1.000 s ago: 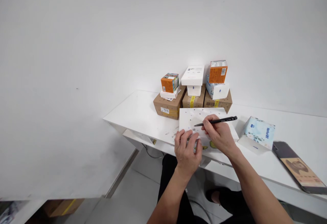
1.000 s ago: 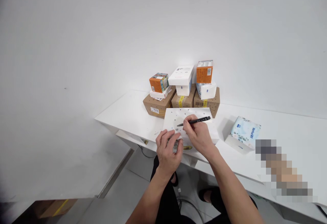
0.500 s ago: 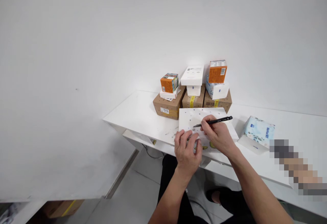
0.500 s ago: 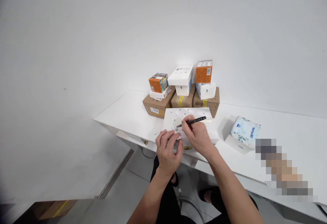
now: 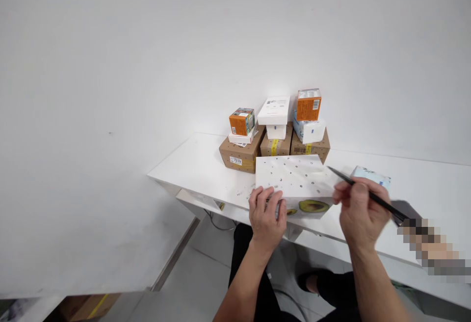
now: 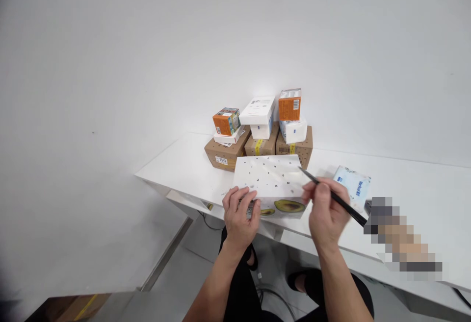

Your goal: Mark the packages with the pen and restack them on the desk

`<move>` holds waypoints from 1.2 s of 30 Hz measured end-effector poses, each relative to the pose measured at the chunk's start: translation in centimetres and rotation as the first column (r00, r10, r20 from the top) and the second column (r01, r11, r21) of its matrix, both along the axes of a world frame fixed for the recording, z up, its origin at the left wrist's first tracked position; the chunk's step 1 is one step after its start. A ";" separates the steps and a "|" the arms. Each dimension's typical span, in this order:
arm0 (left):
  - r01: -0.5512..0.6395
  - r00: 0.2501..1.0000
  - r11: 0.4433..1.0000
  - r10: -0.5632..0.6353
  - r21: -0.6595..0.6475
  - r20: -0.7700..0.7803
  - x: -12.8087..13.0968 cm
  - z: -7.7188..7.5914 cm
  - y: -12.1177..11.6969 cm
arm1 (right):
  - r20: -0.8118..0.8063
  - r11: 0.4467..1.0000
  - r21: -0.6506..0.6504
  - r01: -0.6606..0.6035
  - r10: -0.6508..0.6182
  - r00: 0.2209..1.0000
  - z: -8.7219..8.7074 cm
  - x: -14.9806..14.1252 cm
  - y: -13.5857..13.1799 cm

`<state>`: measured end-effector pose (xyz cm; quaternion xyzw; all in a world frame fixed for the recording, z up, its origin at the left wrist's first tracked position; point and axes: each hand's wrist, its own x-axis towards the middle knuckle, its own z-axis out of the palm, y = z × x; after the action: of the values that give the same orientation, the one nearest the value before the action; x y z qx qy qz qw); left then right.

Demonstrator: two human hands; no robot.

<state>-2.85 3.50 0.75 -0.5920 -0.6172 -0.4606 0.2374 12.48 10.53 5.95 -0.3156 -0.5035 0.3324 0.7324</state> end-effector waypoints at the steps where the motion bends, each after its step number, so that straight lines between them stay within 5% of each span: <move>1: 0.009 1.000 1.000 -0.009 0.008 -0.002 -0.2 0.0 0.1 | -0.006 0.996 0.008 0.089 -0.089 0.996 -0.9 1.1 -0.2; 3: 0.019 1.000 1.000 -0.019 0.022 0.002 -0.6 0.0 0.4 | 0.132 0.979 -0.014 0.203 -0.200 0.971 -3.5 3.5 -0.4; 5: 0.020 1.000 0.999 -0.021 0.040 0.010 -0.8 0.1 0.8 | 0.454 0.972 -0.045 0.229 -0.184 0.872 -6.6 5.6 -0.3; 8: 0.017 1.000 0.998 -0.019 0.057 0.019 -0.9 0.1 1.2 | 0.890 0.997 0.035 0.067 -0.061 0.452 -10.5 7.4 0.4; 11: 0.019 1.000 0.998 -0.020 0.066 0.013 -0.8 0.1 1.4 | 0.999 0.997 0.039 0.062 -0.041 0.019 -11.8 6.8 1.6; 14: 0.021 1.000 0.997 -0.021 0.072 -0.008 -0.9 0.0 1.4 | 0.986 0.993 -0.010 0.114 0.028 -0.163 -11.4 4.9 3.0; 20: 0.033 0.998 0.996 -0.029 0.088 -0.047 -1.2 -0.1 1.7 | 0.994 0.986 -0.029 0.163 0.046 -0.103 -10.8 4.1 3.4; 23: 0.035 0.998 0.995 -0.030 0.097 -0.055 -1.2 -0.2 1.8 | 0.988 0.978 -0.006 0.209 -0.026 0.154 -11.1 7.6 1.8; 25: 0.035 0.998 0.993 -0.028 0.109 -0.059 -1.2 -0.3 1.9 | 0.941 0.930 -0.014 0.368 -0.113 0.319 -11.3 11.2 0.9; 28: 0.036 0.999 0.992 -0.031 0.118 -0.043 -1.1 -0.4 2.1 | 0.954 0.733 -0.033 0.679 -0.179 0.240 -11.4 16.7 0.9; 31: 0.029 0.999 0.991 -0.026 0.128 -0.026 -0.9 -0.6 2.3 | 0.984 0.605 -0.149 0.782 0.016 0.176 -11.4 20.2 2.3; 36: 0.015 1.000 0.991 -0.012 0.131 -0.029 -0.7 -0.6 2.2 | 0.952 0.583 -0.297 0.756 0.239 0.189 -10.9 21.1 4.8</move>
<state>-3.51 5.67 0.14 -0.5858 -0.5783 -0.4933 0.2813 33.54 15.37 -5.00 -0.8079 -0.5724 0.0879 0.1092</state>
